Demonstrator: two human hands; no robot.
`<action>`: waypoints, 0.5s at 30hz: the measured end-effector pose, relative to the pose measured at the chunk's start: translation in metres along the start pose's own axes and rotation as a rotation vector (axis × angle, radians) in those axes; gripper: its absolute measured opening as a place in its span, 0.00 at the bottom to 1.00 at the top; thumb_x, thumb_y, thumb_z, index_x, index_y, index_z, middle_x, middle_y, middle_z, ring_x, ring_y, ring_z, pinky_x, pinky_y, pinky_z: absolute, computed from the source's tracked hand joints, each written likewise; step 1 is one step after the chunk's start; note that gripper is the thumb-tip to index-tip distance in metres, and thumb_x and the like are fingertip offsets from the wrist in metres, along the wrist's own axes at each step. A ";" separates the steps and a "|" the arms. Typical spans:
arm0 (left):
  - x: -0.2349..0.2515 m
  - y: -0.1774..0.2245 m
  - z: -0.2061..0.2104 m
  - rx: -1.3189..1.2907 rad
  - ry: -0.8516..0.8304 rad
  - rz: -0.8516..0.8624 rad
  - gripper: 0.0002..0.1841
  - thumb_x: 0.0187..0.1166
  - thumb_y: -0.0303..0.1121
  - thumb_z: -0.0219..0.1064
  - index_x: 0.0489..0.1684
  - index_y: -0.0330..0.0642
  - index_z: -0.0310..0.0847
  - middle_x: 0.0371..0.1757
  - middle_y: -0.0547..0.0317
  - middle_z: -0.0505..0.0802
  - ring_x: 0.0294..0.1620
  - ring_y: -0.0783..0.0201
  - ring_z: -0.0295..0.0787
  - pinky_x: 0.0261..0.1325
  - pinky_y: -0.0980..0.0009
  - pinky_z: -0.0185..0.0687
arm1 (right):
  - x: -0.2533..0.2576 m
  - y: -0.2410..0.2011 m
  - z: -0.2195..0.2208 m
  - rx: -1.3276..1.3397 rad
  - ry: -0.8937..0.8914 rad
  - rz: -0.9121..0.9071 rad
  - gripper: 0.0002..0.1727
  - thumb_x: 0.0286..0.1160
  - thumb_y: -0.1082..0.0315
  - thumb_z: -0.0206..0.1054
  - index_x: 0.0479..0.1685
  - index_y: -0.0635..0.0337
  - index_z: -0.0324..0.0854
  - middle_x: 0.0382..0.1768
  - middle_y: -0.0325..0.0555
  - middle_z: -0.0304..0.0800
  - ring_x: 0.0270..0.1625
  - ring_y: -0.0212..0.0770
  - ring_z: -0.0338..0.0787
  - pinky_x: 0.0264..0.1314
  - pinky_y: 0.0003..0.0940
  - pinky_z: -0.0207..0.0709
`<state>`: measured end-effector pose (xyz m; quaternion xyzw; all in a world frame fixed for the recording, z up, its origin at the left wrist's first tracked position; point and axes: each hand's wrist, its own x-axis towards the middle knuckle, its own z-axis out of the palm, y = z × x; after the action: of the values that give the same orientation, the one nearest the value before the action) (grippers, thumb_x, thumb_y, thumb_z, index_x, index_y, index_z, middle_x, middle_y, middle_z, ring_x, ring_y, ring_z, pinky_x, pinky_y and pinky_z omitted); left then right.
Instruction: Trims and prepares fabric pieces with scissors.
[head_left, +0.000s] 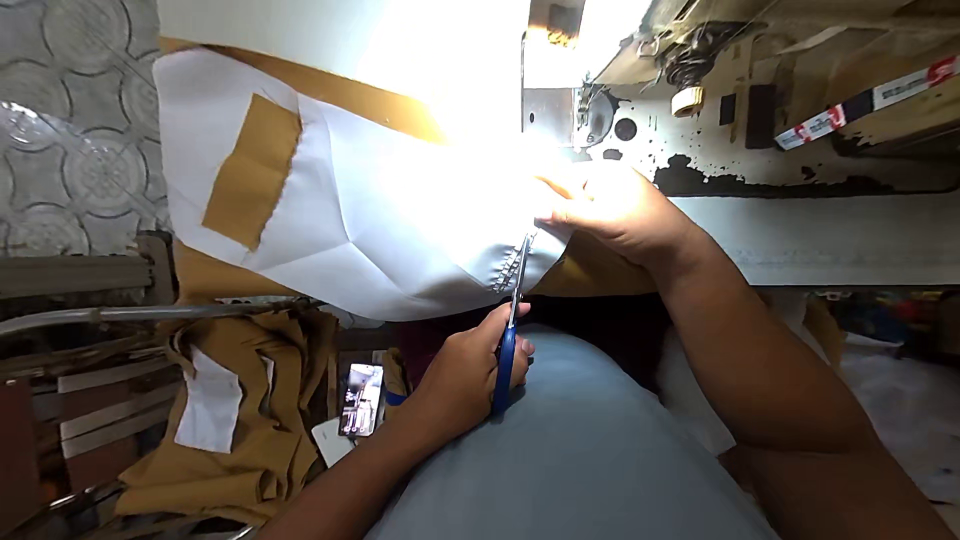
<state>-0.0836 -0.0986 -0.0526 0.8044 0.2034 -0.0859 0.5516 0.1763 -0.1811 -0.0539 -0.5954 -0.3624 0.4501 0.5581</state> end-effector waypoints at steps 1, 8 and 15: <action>0.001 0.000 -0.003 0.016 -0.021 -0.002 0.24 0.88 0.46 0.58 0.77 0.43 0.75 0.44 0.71 0.97 0.36 0.77 0.94 0.42 0.75 0.94 | -0.001 0.000 -0.004 -0.040 -0.006 0.007 0.07 0.74 0.71 0.74 0.46 0.63 0.89 0.31 0.38 0.93 0.33 0.25 0.90 0.40 0.21 0.85; 0.005 0.001 -0.021 0.081 -0.114 -0.007 0.25 0.87 0.48 0.60 0.78 0.47 0.76 0.45 0.72 0.97 0.39 0.78 0.94 0.44 0.74 0.94 | -0.004 -0.006 -0.016 -0.110 -0.049 0.091 0.05 0.74 0.69 0.75 0.40 0.62 0.88 0.28 0.38 0.91 0.31 0.26 0.88 0.36 0.22 0.83; 0.004 -0.002 -0.077 0.508 -0.284 0.032 0.25 0.83 0.51 0.58 0.78 0.59 0.75 0.47 0.71 0.95 0.40 0.72 0.92 0.44 0.61 0.91 | -0.008 -0.007 -0.012 -0.111 -0.130 0.053 0.04 0.75 0.70 0.74 0.35 0.60 0.88 0.26 0.37 0.91 0.29 0.25 0.88 0.34 0.22 0.82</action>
<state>-0.0874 -0.0258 -0.0272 0.8998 0.0835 -0.2373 0.3565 0.1852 -0.1915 -0.0462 -0.6045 -0.4062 0.4817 0.4874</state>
